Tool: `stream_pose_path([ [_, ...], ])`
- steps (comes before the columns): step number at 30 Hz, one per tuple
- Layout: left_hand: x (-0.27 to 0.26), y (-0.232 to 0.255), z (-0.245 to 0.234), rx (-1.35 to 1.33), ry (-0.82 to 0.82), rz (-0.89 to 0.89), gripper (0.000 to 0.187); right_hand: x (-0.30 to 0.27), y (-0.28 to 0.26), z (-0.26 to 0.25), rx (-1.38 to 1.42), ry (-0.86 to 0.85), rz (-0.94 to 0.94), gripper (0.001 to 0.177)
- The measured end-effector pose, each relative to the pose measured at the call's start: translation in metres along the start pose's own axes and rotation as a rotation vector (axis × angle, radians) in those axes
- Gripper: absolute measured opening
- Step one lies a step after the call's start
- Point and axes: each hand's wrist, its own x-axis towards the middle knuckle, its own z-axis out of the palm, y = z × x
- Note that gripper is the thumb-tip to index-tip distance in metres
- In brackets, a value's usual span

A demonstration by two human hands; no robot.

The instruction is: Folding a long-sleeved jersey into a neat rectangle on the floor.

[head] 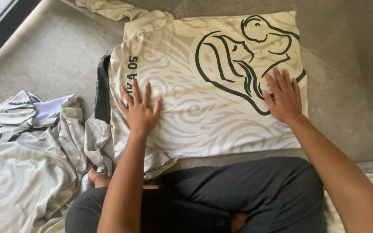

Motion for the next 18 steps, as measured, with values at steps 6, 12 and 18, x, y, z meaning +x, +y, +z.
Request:
stream_pose_path([
  [6,0.024,-0.001,-0.005,-0.009,-0.008,-0.013,0.059,0.020,-0.004,-0.002,-0.002,0.003,-0.010,0.052],
  [12,0.053,-0.013,0.003,-0.032,-0.040,-0.006,0.060,0.036,-0.012,-0.007,-0.012,0.005,-0.001,0.053],
  [18,0.069,-0.030,0.000,-0.112,-0.250,0.006,0.058,0.043,-0.004,0.001,-0.150,-0.130,0.127,0.057],
])
